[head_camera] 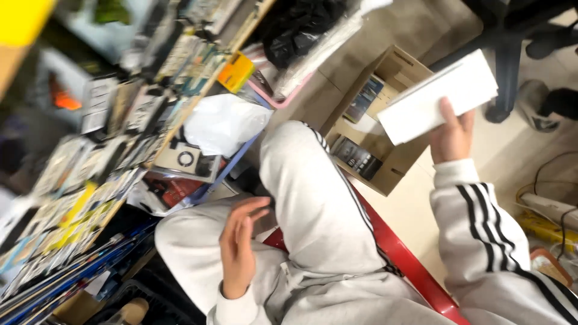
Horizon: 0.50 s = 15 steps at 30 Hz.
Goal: Unboxing and inspecting a mobile phone screen protector
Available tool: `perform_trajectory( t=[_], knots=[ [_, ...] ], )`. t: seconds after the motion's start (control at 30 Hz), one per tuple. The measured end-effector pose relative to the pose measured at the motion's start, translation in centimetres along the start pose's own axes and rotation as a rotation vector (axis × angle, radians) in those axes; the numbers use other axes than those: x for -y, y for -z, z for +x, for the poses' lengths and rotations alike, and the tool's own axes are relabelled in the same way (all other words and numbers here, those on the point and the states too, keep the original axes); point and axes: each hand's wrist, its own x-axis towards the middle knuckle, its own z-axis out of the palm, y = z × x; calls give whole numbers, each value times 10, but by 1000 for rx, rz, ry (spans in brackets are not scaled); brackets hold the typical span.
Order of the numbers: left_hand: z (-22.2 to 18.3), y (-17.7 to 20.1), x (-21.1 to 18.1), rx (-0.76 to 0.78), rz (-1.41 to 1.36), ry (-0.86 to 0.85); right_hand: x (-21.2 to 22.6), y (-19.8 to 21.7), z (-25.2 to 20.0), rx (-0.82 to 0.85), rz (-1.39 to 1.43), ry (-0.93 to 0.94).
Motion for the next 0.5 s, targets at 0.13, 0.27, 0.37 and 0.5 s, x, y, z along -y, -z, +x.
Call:
perform_trajectory(
  t=[0.13, 0.27, 0.37, 0.5],
  knots=[
    [-16, 11, -96, 190, -105, -278, 65, -41, -42, 60, 224, -123],
    [-46, 23, -175, 232, -106, -355, 105, -78, -86, 59, 267, -204],
    [-81, 17, -227, 275, -102, -383, 129, -107, -122, 145, 174, -228],
    [-118, 37, -228, 370, -119, -422, 120, -120, -143, 151, 192, -197]
  ],
)
